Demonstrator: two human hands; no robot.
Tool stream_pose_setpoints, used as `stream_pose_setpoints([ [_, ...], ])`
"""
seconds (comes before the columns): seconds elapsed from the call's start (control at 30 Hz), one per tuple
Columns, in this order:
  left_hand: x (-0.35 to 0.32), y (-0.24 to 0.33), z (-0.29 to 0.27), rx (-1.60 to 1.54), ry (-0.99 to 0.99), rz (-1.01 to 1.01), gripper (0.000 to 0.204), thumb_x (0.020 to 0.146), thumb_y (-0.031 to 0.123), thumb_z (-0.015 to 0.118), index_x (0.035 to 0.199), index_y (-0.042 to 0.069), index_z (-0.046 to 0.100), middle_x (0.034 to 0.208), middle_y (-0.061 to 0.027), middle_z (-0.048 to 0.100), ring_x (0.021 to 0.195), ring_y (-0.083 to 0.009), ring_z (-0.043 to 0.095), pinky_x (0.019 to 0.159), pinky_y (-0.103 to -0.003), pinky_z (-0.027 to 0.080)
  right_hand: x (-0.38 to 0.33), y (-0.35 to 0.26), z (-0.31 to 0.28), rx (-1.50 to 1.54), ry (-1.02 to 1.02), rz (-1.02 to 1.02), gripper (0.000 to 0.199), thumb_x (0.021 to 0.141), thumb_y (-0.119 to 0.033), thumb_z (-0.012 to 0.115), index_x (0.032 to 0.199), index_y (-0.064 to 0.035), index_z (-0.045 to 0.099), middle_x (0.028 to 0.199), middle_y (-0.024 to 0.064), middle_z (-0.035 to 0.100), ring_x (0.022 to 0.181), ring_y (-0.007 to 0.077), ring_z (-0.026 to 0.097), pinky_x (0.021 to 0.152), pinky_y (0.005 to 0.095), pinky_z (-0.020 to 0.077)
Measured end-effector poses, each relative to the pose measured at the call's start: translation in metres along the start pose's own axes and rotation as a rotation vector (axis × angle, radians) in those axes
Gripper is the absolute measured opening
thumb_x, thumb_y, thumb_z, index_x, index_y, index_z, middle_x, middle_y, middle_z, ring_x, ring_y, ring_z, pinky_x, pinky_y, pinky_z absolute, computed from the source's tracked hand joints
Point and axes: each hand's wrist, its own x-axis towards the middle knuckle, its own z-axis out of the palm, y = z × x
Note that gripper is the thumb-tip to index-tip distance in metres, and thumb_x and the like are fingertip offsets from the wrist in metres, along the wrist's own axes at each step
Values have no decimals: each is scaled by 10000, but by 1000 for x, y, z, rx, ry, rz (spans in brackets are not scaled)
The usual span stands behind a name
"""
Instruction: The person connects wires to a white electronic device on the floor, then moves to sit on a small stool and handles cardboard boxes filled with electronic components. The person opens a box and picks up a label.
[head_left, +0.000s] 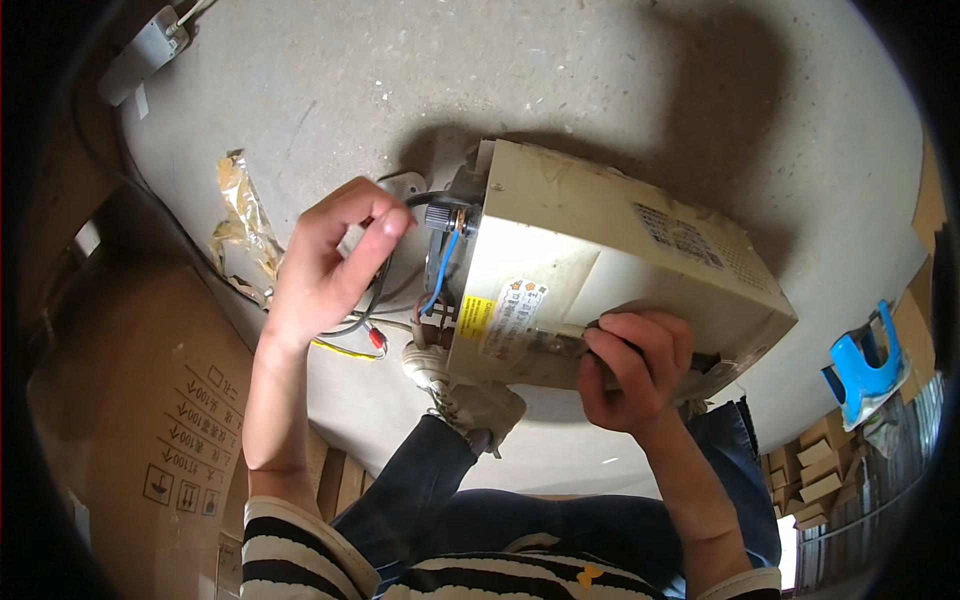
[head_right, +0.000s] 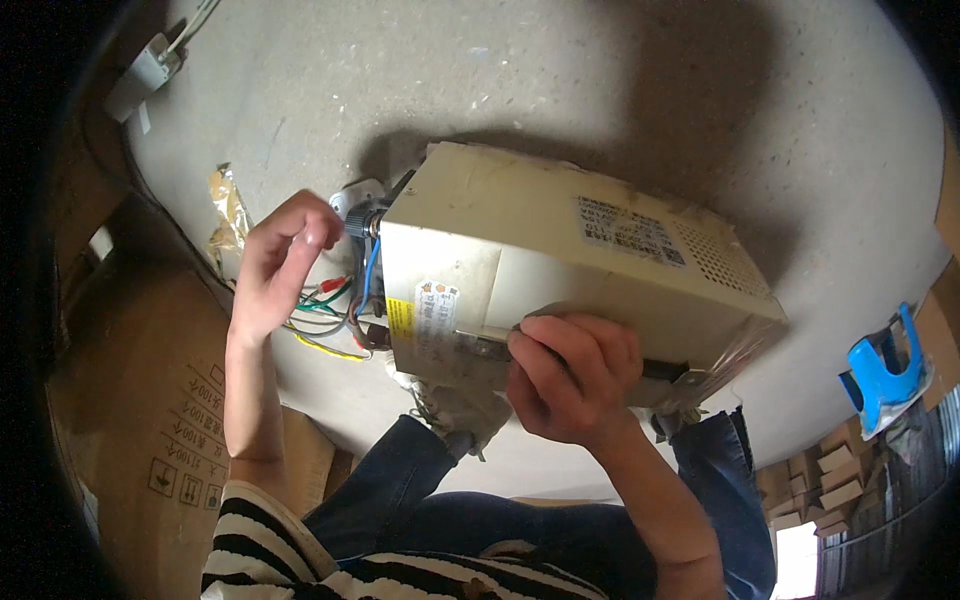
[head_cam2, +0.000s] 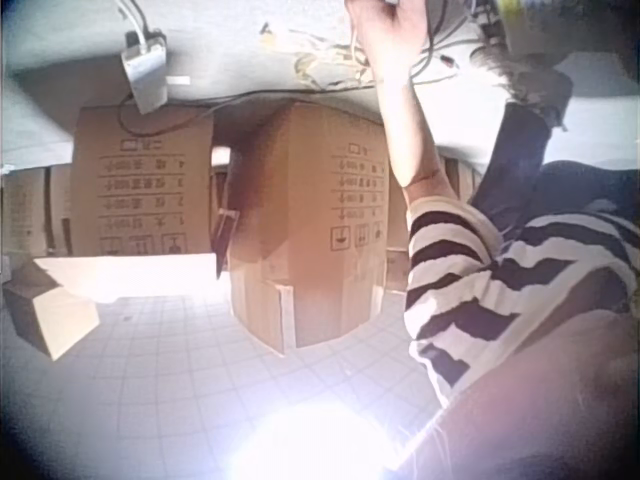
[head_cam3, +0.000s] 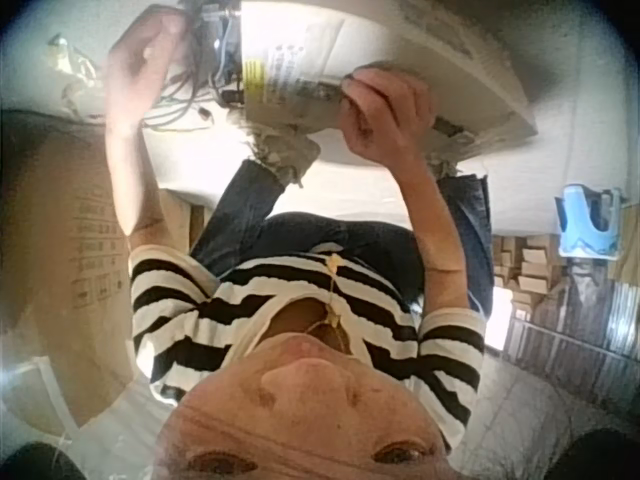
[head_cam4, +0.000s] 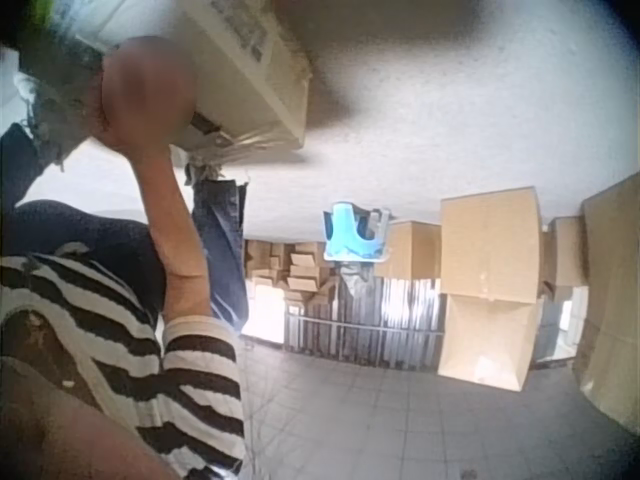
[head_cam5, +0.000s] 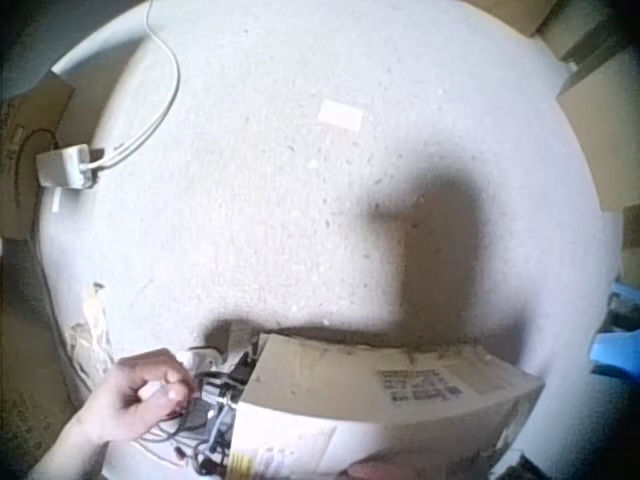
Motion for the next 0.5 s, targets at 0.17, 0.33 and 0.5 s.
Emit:
stream_pose_setpoints([
  [0.17, 22, 2, -2, -125, -232, 0, 236, 865, 222, 530, 844, -11, 561, 724, -22, 514, 698, -83, 455, 664, -228, 387, 2, 0, -2, 4, -5, -11, 251, 572, -71, 615, 816, -129, 605, 877, -11, 564, 722, 171, 526, 621, 283, 355],
  [0.33, 36, 9, -18, -2, -418, 61, 306, 844, 269, 544, 909, -27, 582, 776, -40, 541, 719, -109, 486, 663, -241, 404, 0, -1, 0, -5, 1, -5, 241, 577, -73, 611, 811, -129, 606, 880, -12, 564, 730, 170, 526, 624, 283, 356],
  [0.5, 40, 25, -22, 204, -463, 158, 190, 791, 131, 594, 914, -12, 577, 801, -63, 550, 745, -155, 516, 699, -267, 413, 1, 0, 0, 0, 12, -15, 237, 576, -73, 609, 806, -128, 606, 882, -12, 564, 728, 167, 526, 622, 283, 356],
])
